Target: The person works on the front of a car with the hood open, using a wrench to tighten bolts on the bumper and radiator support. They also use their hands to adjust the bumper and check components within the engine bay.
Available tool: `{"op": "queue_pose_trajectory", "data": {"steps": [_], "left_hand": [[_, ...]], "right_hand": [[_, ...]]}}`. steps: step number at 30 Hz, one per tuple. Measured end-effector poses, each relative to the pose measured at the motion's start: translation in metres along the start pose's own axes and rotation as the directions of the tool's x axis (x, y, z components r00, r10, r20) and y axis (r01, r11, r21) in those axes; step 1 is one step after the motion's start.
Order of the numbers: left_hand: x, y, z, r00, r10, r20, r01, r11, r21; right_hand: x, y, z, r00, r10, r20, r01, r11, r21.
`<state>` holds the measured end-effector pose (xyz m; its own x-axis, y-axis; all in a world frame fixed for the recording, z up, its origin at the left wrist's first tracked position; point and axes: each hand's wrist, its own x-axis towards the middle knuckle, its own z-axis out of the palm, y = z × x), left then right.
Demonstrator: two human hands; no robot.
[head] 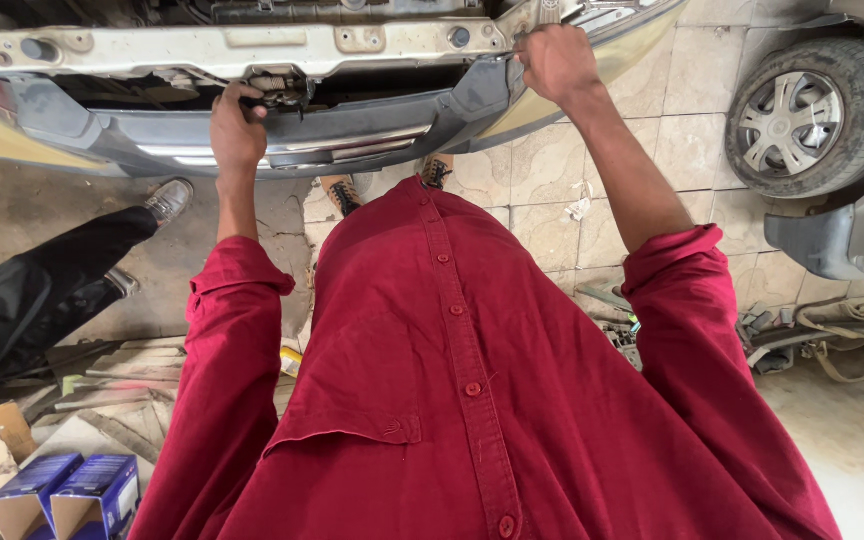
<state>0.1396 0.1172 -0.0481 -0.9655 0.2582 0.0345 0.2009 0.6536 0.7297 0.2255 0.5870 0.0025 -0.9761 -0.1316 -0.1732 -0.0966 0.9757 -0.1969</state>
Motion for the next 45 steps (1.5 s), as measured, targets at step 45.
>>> {"op": "queue_pose_trajectory", "data": {"steps": [45], "left_hand": [[0.003,0.016,-0.022,0.968,-0.243,-0.067,0.247,0.966,0.072]], "right_hand": [[0.017,-0.076,0.028,0.547,0.694,-0.469,-0.631,0.709,0.313]]}}
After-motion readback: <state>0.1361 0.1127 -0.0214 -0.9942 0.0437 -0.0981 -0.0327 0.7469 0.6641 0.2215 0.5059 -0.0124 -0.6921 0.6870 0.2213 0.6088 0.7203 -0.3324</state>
